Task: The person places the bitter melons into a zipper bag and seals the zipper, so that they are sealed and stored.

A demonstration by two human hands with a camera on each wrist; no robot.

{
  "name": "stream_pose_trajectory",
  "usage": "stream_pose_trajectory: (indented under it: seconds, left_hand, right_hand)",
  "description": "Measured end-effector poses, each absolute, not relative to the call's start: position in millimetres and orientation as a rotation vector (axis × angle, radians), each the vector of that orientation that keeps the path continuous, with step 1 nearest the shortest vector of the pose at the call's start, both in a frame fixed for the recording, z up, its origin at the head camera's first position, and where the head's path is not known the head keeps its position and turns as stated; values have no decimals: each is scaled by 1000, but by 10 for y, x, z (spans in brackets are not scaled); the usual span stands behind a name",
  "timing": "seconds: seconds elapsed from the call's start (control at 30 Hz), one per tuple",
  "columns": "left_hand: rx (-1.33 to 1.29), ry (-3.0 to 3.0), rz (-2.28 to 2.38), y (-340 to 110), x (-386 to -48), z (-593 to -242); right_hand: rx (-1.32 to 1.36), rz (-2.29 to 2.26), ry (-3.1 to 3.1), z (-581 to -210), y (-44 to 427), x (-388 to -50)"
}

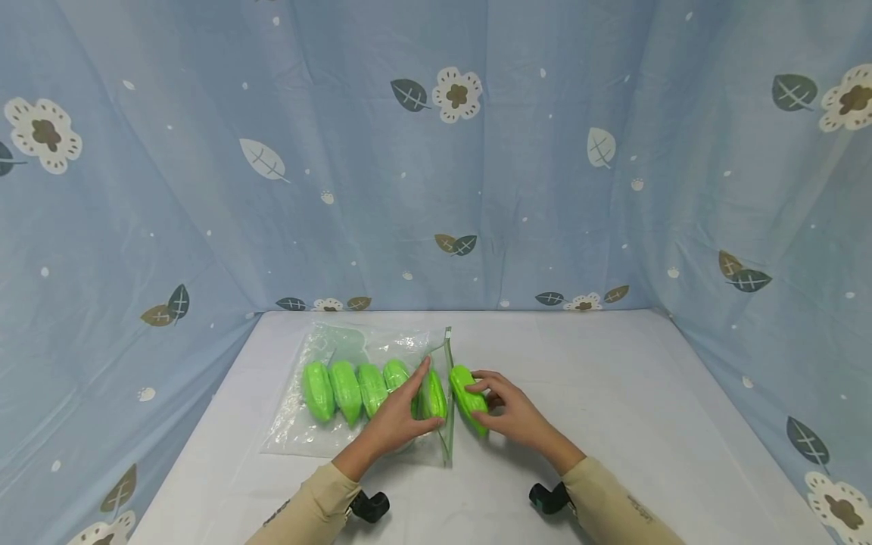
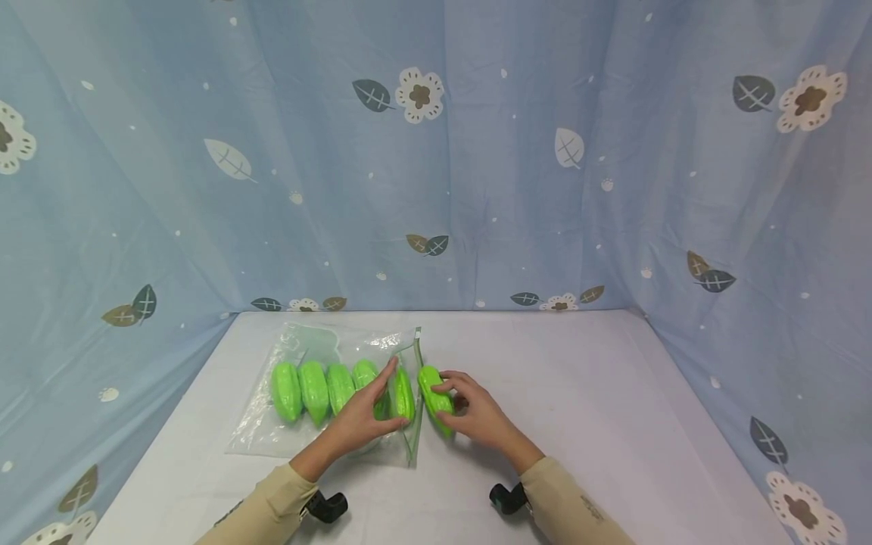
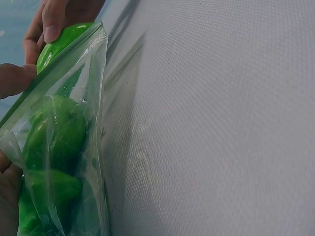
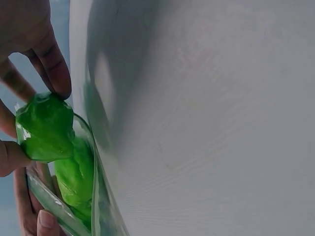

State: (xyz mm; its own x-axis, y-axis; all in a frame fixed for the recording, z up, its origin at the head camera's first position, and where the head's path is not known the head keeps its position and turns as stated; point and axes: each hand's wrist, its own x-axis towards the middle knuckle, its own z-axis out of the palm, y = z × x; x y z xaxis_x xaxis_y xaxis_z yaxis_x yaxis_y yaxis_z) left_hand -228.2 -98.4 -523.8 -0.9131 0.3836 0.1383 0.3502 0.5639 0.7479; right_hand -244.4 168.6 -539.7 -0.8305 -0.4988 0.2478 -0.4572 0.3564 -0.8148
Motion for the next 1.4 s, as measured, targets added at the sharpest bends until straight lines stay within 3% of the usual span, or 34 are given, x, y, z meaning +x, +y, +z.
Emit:
stream_pose_trajectory:
  seconds: [0.47,0.87,1.4]
  left_hand:
    - [656,2744,1288,-988,-2280,-5231]
    - [656,2750,1284,-985,-2275,-5227]
    - [698,2745,1300,-983,-2286,-5240]
  right_hand:
    - [-860,-1521,2558,-5414,1531,-2477]
    - [-830,-1549,2513,-5075,1420,-2314]
    - [-848,-1562,2482,-5081,1435,-2331]
